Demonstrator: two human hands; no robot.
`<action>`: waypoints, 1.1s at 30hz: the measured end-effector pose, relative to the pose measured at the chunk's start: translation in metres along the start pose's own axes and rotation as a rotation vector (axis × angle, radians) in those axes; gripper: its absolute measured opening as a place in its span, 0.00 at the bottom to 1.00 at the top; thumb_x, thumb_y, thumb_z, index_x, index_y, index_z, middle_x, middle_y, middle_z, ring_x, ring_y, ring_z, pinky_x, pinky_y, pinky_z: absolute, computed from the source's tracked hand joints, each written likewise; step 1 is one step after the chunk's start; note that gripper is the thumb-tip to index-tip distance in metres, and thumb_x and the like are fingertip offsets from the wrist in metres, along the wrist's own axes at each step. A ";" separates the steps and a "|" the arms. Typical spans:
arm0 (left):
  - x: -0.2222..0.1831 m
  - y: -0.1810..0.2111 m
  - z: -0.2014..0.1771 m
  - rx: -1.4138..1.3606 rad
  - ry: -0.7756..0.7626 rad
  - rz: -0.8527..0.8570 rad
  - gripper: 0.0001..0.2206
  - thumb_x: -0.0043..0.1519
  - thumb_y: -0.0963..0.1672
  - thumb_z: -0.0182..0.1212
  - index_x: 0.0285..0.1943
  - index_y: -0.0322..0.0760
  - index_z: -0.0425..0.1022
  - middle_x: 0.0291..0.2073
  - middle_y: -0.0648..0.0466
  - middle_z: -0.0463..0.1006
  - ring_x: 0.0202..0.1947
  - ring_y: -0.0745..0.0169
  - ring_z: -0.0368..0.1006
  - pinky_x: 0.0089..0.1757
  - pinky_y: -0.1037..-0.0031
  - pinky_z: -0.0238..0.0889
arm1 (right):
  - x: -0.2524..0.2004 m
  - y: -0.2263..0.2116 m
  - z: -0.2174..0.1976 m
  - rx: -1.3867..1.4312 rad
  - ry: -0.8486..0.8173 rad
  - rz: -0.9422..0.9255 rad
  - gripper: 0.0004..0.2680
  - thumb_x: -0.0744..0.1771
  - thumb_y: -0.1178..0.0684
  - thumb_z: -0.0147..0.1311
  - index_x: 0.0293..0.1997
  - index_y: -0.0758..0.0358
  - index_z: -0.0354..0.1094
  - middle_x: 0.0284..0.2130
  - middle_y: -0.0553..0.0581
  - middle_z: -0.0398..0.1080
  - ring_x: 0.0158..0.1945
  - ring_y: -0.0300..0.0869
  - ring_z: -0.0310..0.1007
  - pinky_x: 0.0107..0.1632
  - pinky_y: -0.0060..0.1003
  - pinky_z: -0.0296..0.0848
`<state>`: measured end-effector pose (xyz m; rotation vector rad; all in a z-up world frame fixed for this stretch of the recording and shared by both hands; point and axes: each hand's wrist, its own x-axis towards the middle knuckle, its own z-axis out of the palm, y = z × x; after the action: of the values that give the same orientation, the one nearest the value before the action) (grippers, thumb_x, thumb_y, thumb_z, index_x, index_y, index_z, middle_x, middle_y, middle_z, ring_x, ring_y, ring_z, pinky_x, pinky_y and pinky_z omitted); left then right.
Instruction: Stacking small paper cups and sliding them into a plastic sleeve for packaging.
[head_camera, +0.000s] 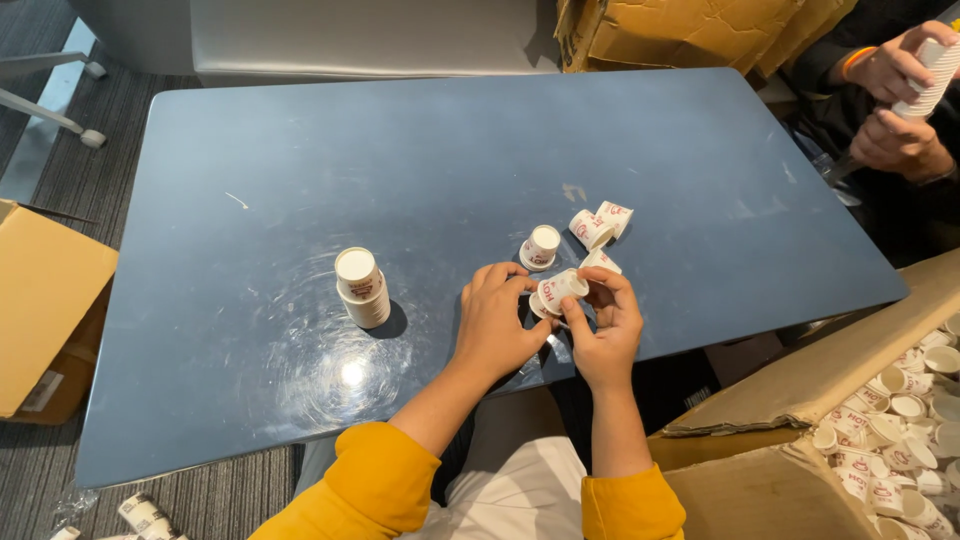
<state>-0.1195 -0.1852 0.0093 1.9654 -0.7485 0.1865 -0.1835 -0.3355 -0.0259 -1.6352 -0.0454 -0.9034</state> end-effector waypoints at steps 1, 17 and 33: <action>-0.001 -0.001 0.001 0.000 -0.001 -0.002 0.20 0.45 0.46 0.77 0.43 0.35 0.80 0.50 0.50 0.75 0.59 0.46 0.65 0.54 0.56 0.56 | 0.000 0.002 -0.002 0.000 0.000 0.003 0.14 0.67 0.68 0.57 0.58 0.71 0.62 0.51 0.60 0.70 0.56 0.44 0.72 0.60 0.36 0.73; -0.015 0.022 -0.020 -0.048 0.174 0.276 0.22 0.54 0.42 0.71 0.58 0.33 0.76 0.57 0.47 0.74 0.61 0.43 0.67 0.58 0.56 0.58 | -0.004 0.004 -0.014 0.426 0.219 -0.006 0.12 0.68 0.66 0.57 0.57 0.67 0.62 0.59 0.66 0.66 0.56 0.44 0.72 0.62 0.38 0.73; -0.037 0.007 -0.165 -0.243 0.372 0.279 0.15 0.57 0.39 0.72 0.52 0.35 0.78 0.54 0.46 0.80 0.52 0.51 0.80 0.52 0.68 0.74 | 0.019 -0.048 0.141 0.477 -0.266 0.081 0.09 0.72 0.58 0.53 0.58 0.69 0.69 0.66 0.66 0.67 0.56 0.40 0.72 0.58 0.35 0.73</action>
<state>-0.1231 -0.0325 0.0818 1.5328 -0.7556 0.5842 -0.1195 -0.2094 0.0258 -1.2866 -0.3502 -0.5530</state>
